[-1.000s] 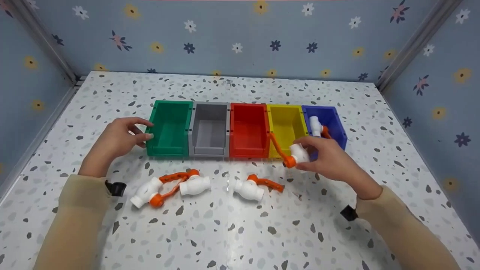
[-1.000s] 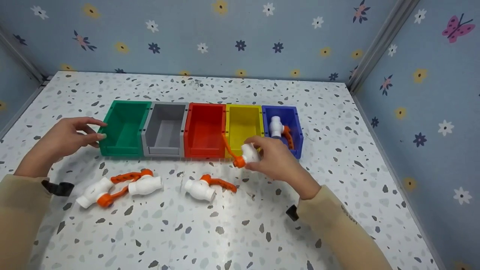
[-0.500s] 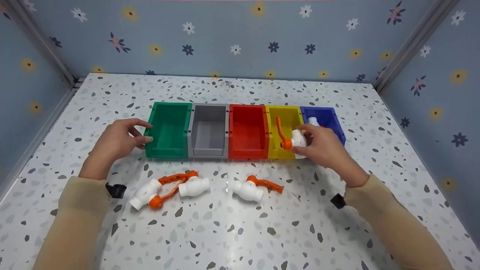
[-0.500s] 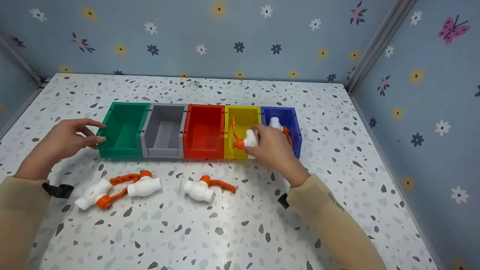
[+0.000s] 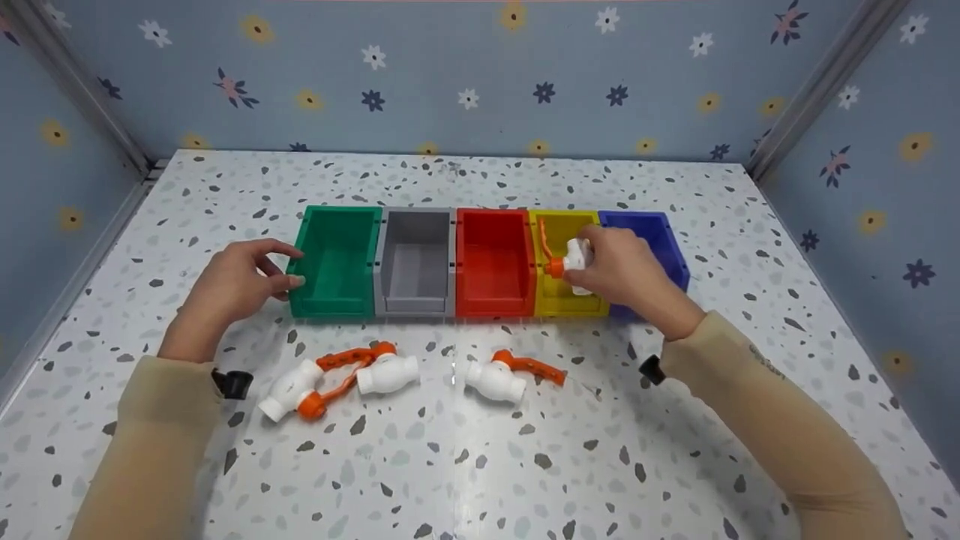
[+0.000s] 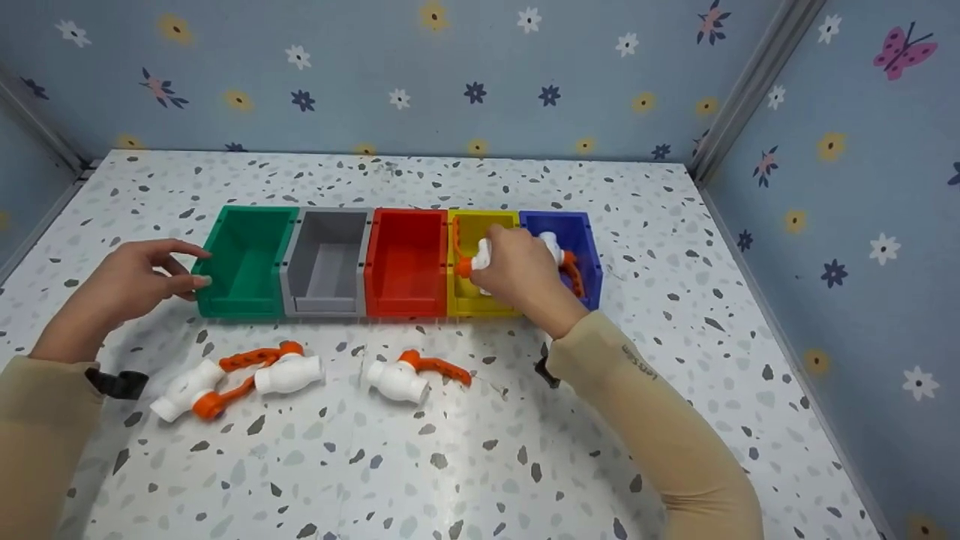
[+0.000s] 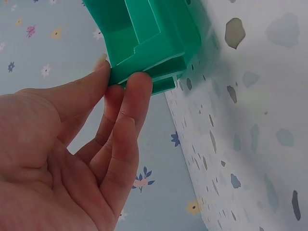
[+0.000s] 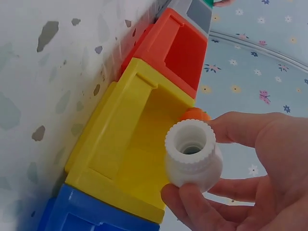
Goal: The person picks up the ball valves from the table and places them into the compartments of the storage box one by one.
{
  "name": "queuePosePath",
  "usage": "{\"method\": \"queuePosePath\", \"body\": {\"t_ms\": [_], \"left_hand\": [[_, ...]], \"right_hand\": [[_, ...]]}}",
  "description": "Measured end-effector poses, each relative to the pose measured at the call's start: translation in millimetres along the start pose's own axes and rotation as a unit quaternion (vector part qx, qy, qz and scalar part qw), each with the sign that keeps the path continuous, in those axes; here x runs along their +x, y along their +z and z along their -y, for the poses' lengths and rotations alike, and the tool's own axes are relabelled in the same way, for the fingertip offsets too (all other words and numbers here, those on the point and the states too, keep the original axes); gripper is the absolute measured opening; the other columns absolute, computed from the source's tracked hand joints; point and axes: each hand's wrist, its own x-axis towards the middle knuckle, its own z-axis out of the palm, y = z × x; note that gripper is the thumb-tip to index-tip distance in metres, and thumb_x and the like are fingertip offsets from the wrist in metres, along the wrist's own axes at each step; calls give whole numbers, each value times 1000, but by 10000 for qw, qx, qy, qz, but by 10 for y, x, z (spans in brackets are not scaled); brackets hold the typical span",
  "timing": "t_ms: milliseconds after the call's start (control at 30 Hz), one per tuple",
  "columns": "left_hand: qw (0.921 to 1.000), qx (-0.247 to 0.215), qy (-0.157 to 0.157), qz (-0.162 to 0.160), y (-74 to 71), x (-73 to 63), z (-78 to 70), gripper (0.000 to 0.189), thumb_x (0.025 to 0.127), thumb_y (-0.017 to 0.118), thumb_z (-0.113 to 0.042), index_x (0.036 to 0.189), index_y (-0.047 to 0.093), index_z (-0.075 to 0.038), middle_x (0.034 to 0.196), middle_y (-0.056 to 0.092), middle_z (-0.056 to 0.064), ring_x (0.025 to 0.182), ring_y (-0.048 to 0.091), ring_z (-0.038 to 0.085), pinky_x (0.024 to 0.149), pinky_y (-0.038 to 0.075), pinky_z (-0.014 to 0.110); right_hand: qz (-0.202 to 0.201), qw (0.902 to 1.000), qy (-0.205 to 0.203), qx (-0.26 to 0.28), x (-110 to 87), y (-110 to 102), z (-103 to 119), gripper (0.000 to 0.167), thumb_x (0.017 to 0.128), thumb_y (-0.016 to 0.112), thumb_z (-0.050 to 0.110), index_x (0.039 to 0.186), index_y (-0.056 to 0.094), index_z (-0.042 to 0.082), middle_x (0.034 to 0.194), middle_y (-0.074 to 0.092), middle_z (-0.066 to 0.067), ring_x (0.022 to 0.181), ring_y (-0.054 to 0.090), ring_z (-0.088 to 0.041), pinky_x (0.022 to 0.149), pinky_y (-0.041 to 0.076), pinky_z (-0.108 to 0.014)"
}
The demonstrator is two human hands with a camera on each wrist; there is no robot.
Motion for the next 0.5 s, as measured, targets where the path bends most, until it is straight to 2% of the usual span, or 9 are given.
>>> {"method": "queuePosePath", "body": {"t_ms": [367, 500], "left_hand": [[10000, 16, 25, 49, 22, 0, -5, 44, 98, 65, -23, 140, 53, -12, 107, 59, 17, 93, 68, 34, 70, 45, 41], [10000, -2, -6, 30, 21, -1, -11, 45, 99, 65, -23, 140, 53, -12, 108, 59, 18, 94, 68, 34, 70, 45, 41]], "right_hand": [[371, 9981, 483, -105, 153, 19, 86, 49, 88, 76, 32, 129, 59, 12, 90, 62, -9, 77, 59, -27, 64, 50, -35], [486, 9973, 543, -63, 208, 5, 120, 43, 88, 75, 29, 123, 60, 10, 101, 64, -8, 79, 62, -26, 69, 53, -35]]}}
